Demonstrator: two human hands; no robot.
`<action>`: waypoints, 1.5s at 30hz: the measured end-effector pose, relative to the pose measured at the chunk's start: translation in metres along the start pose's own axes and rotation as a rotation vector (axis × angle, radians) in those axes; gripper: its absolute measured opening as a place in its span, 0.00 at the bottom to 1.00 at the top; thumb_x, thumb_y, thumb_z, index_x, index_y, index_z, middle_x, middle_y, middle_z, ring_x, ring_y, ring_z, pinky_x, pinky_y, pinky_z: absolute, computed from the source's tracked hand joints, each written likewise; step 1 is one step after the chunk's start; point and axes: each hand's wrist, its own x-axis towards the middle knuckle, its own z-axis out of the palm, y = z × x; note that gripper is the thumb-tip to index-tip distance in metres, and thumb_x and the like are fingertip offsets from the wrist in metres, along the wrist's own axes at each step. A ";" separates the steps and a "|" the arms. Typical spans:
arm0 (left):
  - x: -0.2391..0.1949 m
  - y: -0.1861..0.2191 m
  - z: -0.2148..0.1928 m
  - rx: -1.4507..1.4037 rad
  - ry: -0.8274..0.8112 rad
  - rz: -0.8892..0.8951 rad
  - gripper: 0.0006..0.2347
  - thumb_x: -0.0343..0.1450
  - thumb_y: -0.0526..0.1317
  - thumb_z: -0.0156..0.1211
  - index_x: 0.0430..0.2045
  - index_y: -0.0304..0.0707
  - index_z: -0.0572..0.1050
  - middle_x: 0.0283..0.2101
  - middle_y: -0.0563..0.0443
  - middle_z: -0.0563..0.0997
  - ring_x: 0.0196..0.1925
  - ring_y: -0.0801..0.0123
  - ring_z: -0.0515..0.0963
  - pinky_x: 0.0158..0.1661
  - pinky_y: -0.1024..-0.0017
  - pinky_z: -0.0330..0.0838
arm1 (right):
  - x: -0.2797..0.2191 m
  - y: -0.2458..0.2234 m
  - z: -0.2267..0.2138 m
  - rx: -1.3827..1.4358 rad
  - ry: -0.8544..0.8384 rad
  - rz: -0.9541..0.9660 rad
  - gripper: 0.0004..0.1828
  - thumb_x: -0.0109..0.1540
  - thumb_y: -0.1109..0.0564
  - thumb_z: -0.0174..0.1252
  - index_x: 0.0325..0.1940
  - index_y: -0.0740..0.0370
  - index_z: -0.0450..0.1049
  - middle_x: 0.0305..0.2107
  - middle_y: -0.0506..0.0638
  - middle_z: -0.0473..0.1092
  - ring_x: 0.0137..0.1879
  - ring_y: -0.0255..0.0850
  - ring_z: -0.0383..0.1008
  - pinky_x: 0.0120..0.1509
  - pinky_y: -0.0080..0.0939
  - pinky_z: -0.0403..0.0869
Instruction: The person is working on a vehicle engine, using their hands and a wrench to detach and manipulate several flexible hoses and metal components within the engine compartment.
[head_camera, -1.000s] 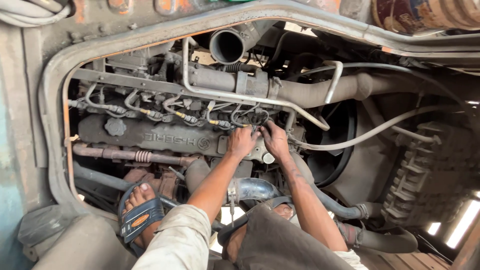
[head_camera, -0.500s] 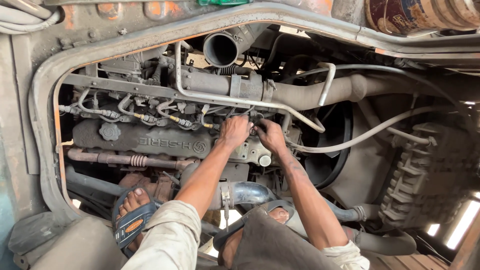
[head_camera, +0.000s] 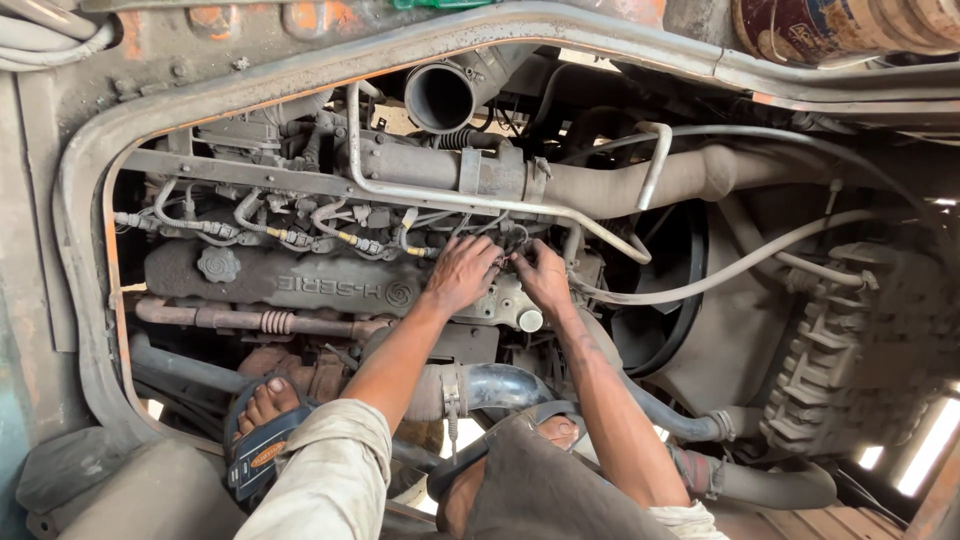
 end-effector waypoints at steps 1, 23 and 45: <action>0.000 -0.003 0.006 -0.022 0.006 -0.011 0.11 0.70 0.38 0.64 0.45 0.40 0.75 0.44 0.50 0.77 0.49 0.62 0.77 0.55 0.56 0.66 | 0.001 0.000 0.000 -0.019 0.014 -0.036 0.16 0.63 0.53 0.63 0.45 0.70 0.74 0.34 0.63 0.77 0.39 0.55 0.77 0.45 0.50 0.74; -0.002 -0.007 0.041 -0.141 0.172 -0.055 0.17 0.62 0.29 0.68 0.46 0.36 0.79 0.50 0.49 0.82 0.52 0.65 0.79 0.56 0.57 0.61 | 0.006 -0.007 -0.003 0.006 -0.082 0.003 0.13 0.62 0.57 0.63 0.43 0.70 0.75 0.28 0.60 0.76 0.32 0.45 0.73 0.40 0.45 0.72; -0.002 0.003 0.016 -0.287 0.160 -0.121 0.10 0.68 0.33 0.66 0.43 0.38 0.77 0.43 0.50 0.81 0.46 0.63 0.80 0.52 0.60 0.59 | 0.007 0.011 -0.003 -0.043 -0.067 -0.018 0.12 0.63 0.57 0.60 0.47 0.67 0.77 0.36 0.64 0.78 0.41 0.56 0.78 0.47 0.50 0.73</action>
